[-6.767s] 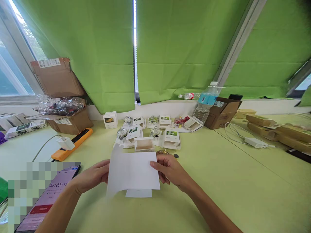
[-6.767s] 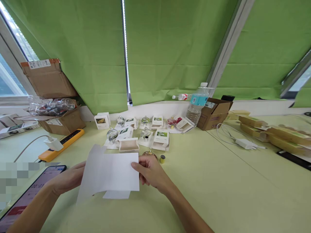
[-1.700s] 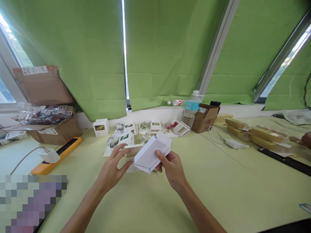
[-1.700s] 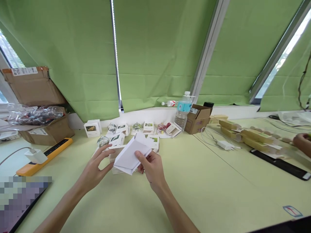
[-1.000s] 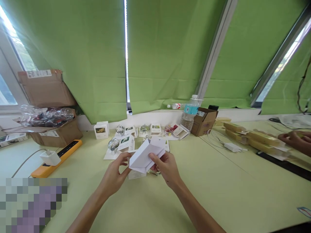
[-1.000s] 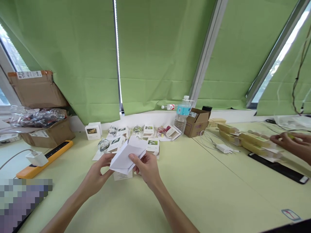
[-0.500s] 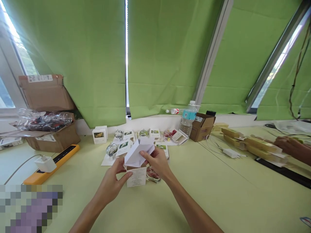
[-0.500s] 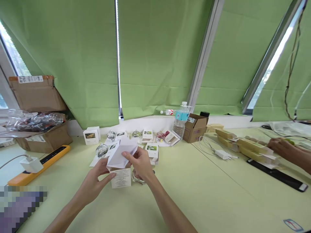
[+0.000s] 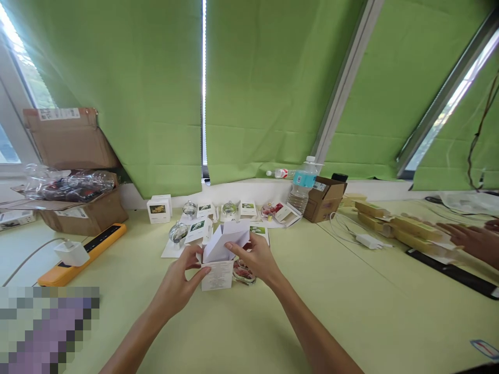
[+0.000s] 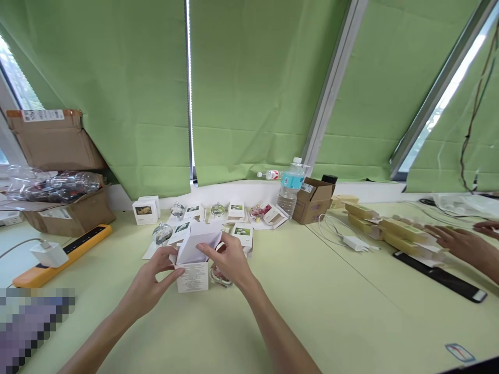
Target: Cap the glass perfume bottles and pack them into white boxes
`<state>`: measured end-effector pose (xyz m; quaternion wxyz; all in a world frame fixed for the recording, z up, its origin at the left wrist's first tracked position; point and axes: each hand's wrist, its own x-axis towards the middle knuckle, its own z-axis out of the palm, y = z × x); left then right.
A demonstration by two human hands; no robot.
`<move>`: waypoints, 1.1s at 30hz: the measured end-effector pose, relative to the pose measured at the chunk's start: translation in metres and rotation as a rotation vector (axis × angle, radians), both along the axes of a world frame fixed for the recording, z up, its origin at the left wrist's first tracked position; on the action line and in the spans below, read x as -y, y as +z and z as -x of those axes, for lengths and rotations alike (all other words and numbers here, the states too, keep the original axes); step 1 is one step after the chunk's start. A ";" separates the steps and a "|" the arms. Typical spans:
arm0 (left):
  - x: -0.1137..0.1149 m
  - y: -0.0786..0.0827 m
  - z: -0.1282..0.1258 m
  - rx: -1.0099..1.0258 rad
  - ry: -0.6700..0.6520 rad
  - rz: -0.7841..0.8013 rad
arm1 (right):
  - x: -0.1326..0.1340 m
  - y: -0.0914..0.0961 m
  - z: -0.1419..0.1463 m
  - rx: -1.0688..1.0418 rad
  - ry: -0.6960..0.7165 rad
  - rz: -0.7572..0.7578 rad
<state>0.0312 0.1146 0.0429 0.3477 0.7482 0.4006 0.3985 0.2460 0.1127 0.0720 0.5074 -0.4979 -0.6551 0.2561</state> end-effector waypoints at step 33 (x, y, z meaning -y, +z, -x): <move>0.003 0.000 -0.003 -0.077 0.053 -0.048 | 0.022 0.012 0.015 0.142 -0.151 -0.604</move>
